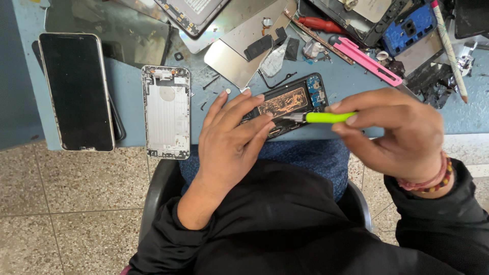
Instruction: The person holds an opened smartphone on a cluttered workbench and uses a green-handled pry tool to work along the edge of the phone's internal battery compartment, steadying the phone with the other hand and repositioning the tool around the component throughout the clip.
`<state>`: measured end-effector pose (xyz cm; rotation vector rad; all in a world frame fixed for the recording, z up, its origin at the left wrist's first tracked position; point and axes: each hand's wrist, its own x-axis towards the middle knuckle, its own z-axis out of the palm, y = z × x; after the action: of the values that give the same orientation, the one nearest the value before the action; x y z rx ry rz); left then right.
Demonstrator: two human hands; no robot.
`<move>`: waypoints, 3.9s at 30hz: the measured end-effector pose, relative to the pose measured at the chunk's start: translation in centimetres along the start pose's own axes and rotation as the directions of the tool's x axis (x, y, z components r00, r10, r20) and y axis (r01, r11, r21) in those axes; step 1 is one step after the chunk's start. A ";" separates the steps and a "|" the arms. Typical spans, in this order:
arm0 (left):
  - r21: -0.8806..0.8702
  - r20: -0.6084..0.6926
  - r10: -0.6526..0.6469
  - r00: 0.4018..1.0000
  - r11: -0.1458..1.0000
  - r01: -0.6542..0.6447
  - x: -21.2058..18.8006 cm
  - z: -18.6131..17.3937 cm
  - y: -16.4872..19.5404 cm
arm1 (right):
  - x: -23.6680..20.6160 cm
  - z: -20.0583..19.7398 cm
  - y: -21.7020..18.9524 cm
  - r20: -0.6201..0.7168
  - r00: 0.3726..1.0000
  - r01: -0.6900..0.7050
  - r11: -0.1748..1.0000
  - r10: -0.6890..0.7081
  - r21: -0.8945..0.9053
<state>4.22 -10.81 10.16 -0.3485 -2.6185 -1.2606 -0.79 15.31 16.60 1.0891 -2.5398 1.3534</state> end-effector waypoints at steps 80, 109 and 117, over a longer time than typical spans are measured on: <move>0.068 0.067 0.051 0.996 0.996 -0.056 -0.1 -0.3 -0.3 | 3.1 -2.9 -3.1 0.199 0.954 -0.075 0.822 0.224 -0.564; 0.081 0.059 0.060 0.996 0.995 -0.065 -0.1 -0.3 -0.4 | 3.8 -3.5 -2.5 0.322 0.897 -0.020 0.755 0.303 -0.656; 0.082 0.058 0.068 0.996 0.994 -0.073 -0.1 -0.3 -0.5 | 4.4 -3.3 -3.0 0.280 0.769 -0.099 0.538 0.575 -0.837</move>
<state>4.22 -11.39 9.97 -0.4625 -2.6697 -1.1311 -3.08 14.26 22.29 0.8054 -3.3004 -0.2875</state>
